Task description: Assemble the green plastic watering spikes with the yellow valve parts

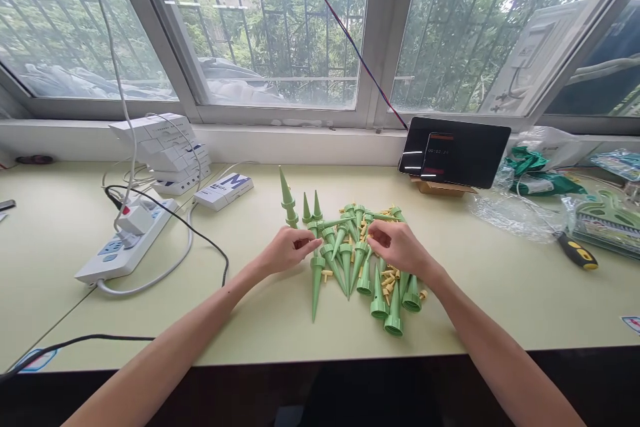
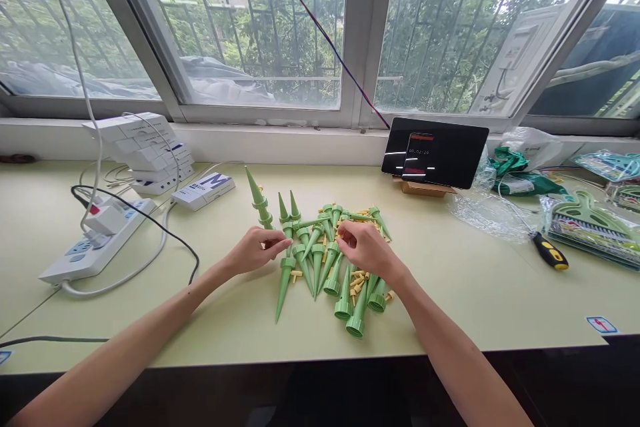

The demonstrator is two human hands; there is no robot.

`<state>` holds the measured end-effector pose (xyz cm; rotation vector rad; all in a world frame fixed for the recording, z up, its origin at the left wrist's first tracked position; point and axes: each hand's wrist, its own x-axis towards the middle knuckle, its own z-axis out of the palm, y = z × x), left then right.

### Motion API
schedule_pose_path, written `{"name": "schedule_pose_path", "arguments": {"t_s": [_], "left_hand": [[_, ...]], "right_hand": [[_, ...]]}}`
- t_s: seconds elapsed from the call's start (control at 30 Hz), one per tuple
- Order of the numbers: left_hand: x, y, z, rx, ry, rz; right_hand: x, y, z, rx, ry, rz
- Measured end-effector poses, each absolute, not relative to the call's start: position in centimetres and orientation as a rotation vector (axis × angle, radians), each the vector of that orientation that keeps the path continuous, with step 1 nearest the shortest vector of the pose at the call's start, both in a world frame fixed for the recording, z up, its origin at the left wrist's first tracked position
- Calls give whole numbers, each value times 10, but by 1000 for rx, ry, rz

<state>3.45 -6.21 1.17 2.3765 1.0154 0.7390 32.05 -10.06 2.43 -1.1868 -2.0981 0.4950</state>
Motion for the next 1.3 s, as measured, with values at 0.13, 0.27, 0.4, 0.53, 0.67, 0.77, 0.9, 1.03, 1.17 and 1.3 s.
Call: {"name": "schedule_pose_path", "arguments": {"t_s": [0.13,0.27,0.4,0.53,0.67,0.77,0.9,1.03,1.17,1.3], "left_hand": [[35,-65,17,2291,937,691],[34,-65,19,2282,894,614],[34,-64,18,2304,861,516],[35,-65,18,2333,814,487],[38,-66,19,2351,806,453],[38,-68,20,2306,784,451],[38,-69,22,2199,775,517],[40,-71,26,2103,777,620],[43,-72,27,2002,746,699],[43,-72,24,1880,717,709]], "right_hand": [[316,-102,22,-1153,-2089,489],[312,-104,20,-1117,-2104,495],[309,-106,21,-1114,-2116,501],[307,-106,19,-1109,-2115,498],[307,-106,17,-1110,-2115,468],[306,-106,17,-1115,-2105,467],[304,-108,19,-1104,-2070,483],[301,-111,22,-1078,-2029,520],[297,-115,23,-1052,-2017,588],[294,-117,22,-997,-2015,669]]}}
